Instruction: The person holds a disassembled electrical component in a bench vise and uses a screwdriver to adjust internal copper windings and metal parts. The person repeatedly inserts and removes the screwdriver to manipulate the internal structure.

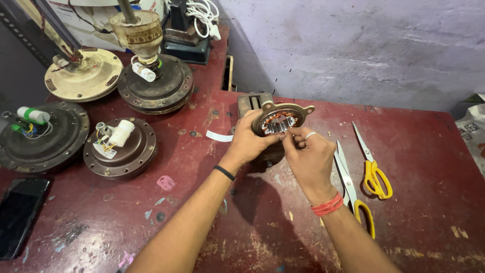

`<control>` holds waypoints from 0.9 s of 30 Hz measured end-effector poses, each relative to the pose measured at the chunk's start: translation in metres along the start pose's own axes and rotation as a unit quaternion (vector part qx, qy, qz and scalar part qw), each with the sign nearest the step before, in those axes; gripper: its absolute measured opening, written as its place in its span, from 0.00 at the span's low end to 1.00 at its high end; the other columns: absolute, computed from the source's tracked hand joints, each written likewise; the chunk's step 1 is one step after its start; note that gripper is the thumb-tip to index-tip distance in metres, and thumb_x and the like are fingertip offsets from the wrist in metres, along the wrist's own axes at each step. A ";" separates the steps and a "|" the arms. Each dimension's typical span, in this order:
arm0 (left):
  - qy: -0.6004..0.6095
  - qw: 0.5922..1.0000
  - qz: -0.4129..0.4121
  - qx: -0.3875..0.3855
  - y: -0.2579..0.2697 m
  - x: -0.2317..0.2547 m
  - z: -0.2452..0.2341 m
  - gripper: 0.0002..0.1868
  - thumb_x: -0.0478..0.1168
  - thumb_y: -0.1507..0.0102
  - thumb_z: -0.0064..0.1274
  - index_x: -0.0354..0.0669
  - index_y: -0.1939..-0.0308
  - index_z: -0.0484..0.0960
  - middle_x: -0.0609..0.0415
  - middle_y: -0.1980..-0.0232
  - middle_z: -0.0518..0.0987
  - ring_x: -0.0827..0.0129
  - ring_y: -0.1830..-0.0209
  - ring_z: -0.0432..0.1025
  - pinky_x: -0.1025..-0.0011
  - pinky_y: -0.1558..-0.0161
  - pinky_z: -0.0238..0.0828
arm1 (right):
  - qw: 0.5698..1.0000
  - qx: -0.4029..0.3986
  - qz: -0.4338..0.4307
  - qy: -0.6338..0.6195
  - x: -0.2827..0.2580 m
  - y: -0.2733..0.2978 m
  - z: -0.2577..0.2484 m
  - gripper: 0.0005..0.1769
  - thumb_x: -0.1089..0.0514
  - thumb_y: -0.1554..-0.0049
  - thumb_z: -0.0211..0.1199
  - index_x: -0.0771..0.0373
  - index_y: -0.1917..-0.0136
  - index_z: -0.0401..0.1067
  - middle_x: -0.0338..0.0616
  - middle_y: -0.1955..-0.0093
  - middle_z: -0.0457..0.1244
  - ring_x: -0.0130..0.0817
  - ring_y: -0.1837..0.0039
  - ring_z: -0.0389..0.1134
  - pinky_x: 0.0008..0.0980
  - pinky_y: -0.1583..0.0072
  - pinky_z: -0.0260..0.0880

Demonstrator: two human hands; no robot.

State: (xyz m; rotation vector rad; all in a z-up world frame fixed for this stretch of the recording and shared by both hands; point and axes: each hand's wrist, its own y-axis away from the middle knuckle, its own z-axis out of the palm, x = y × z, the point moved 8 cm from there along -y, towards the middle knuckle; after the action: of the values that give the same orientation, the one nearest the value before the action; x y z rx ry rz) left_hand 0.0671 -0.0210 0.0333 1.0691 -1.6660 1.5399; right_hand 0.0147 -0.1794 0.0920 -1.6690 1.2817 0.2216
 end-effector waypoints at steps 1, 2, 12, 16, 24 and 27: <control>0.024 1.000 -0.016 -0.007 0.000 -0.002 0.001 0.25 0.38 0.49 0.72 0.37 0.49 0.83 0.53 0.50 0.81 0.70 0.50 0.75 0.69 0.46 0.72 | 1.000 -0.002 0.002 0.003 0.000 0.000 0.001 0.07 0.63 0.45 0.71 0.69 0.54 0.80 0.49 0.67 0.70 0.28 0.67 0.71 0.27 0.63 0.68; 0.046 0.998 -0.034 -0.014 0.000 -0.004 0.002 0.24 0.38 0.48 0.72 0.37 0.49 0.83 0.54 0.51 0.82 0.72 0.51 0.76 0.70 0.48 0.73 | 1.000 -0.004 0.005 0.006 0.000 0.001 0.002 0.07 0.63 0.46 0.71 0.69 0.54 0.80 0.49 0.68 0.70 0.29 0.67 0.71 0.28 0.63 0.68; 0.095 0.986 -0.137 -0.022 -0.003 -0.009 0.011 0.17 0.38 0.44 0.69 0.38 0.52 0.87 0.57 0.58 0.88 0.79 0.59 0.78 0.73 0.55 0.77 | 1.000 -0.001 0.006 0.003 0.000 0.005 -0.006 0.06 0.64 0.44 0.70 0.69 0.53 0.80 0.48 0.67 0.70 0.25 0.67 0.70 0.26 0.63 0.67; 0.050 0.991 -0.118 -0.036 -0.004 0.000 0.006 0.23 0.38 0.51 0.72 0.40 0.52 0.86 0.56 0.57 0.88 0.78 0.58 0.80 0.73 0.54 0.77 | 1.000 -0.008 0.023 0.000 0.003 0.009 -0.007 0.06 0.64 0.44 0.70 0.69 0.53 0.80 0.47 0.67 0.70 0.24 0.67 0.70 0.25 0.63 0.67; 0.013 0.991 -0.135 -0.017 -0.002 0.008 0.002 0.24 0.39 0.52 0.72 0.41 0.52 0.86 0.56 0.58 0.88 0.76 0.59 0.82 0.72 0.54 0.77 | 0.998 -0.010 0.065 -0.021 0.011 0.013 -0.003 0.08 0.62 0.43 0.70 0.70 0.53 0.80 0.45 0.66 0.71 0.23 0.66 0.69 0.24 0.63 0.67; 0.050 0.988 -0.138 -0.046 0.000 0.004 0.004 0.25 0.38 0.52 0.73 0.40 0.51 0.85 0.57 0.58 0.87 0.76 0.58 0.80 0.73 0.52 0.77 | 0.993 0.010 0.092 -0.067 0.017 0.009 -0.003 0.10 0.63 0.44 0.72 0.71 0.52 0.76 0.42 0.61 0.70 0.22 0.62 0.70 0.22 0.61 0.69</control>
State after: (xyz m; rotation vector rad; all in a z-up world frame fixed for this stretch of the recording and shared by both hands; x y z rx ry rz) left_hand 0.0660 -0.0259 0.0360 1.1037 -1.4385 1.3037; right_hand 0.0137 -0.1924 0.0772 -1.4932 1.3302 0.4230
